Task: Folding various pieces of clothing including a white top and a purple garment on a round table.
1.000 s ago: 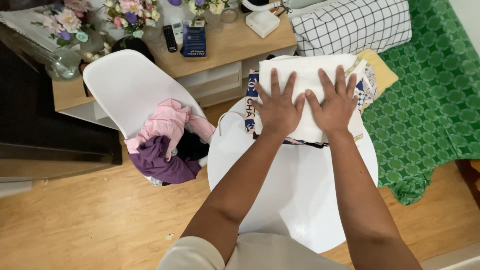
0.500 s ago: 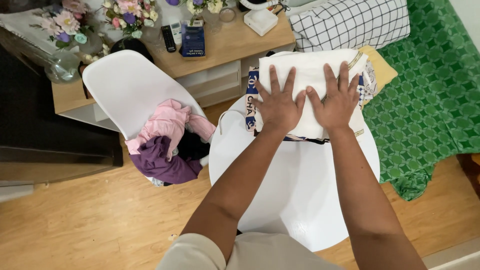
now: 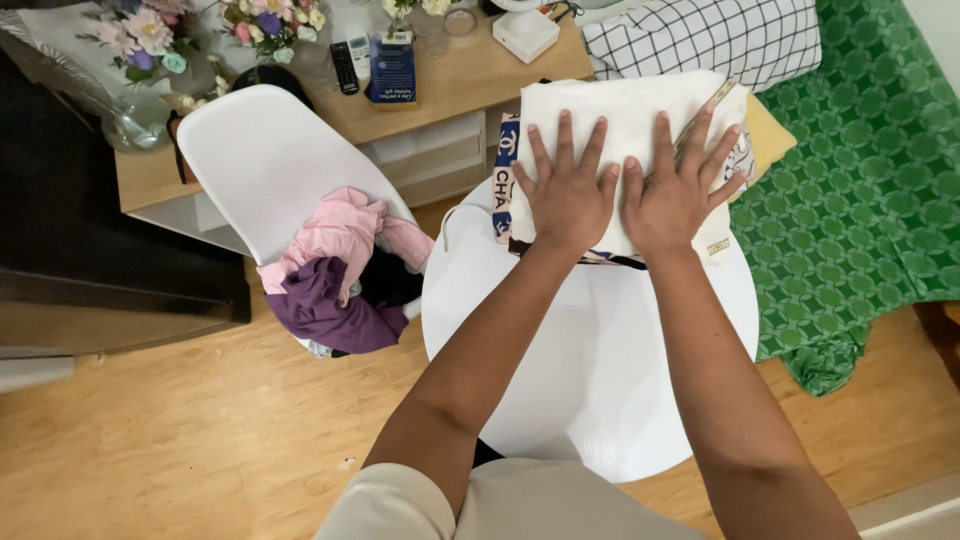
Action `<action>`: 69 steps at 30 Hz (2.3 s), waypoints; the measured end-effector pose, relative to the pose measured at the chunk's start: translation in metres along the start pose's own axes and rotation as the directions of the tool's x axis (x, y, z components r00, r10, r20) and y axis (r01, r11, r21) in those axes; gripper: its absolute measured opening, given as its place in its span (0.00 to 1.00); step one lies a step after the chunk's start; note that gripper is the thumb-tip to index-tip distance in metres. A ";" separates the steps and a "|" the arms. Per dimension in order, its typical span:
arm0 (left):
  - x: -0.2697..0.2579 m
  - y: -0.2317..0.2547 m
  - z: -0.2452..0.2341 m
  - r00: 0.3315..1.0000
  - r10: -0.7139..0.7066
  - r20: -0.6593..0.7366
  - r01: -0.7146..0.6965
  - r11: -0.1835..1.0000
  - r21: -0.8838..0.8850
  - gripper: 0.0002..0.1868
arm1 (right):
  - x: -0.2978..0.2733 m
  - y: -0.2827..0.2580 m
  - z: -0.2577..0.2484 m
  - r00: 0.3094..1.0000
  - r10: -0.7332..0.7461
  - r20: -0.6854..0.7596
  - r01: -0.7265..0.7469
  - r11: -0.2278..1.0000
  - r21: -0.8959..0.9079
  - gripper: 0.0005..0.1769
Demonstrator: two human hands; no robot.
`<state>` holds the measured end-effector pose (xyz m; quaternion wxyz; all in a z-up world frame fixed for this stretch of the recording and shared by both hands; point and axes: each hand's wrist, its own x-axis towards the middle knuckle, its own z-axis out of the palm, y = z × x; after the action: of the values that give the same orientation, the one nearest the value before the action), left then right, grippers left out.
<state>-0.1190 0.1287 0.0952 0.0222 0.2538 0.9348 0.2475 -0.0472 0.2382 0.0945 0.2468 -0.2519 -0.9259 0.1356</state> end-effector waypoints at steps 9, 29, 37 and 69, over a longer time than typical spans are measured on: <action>-0.062 0.003 0.000 0.994 0.040 -0.106 -0.048 0.996 -0.075 0.28 | -0.056 -0.020 -0.012 0.997 -0.029 0.078 0.024 0.997 0.071 0.27; -0.209 -0.099 -0.009 0.951 -0.187 -0.245 0.179 0.982 -0.052 0.30 | -0.181 -0.088 0.024 0.869 -0.437 0.234 0.390 0.894 0.221 0.29; -0.234 -0.162 -0.007 0.929 -0.231 -0.287 0.229 0.972 -0.041 0.29 | -0.211 -0.136 0.056 0.828 -0.473 0.302 0.426 0.880 0.211 0.31; -0.236 -0.444 0.011 0.876 -0.452 -0.166 0.439 0.891 -0.110 0.31 | -0.272 -0.299 0.295 0.705 -0.525 0.476 0.464 0.850 0.250 0.32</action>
<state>-0.1176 -0.3131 -0.1444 -0.0006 0.0063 0.9568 0.2908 -0.1171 -0.1944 -0.1473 0.0238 0.0674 -0.9812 0.1795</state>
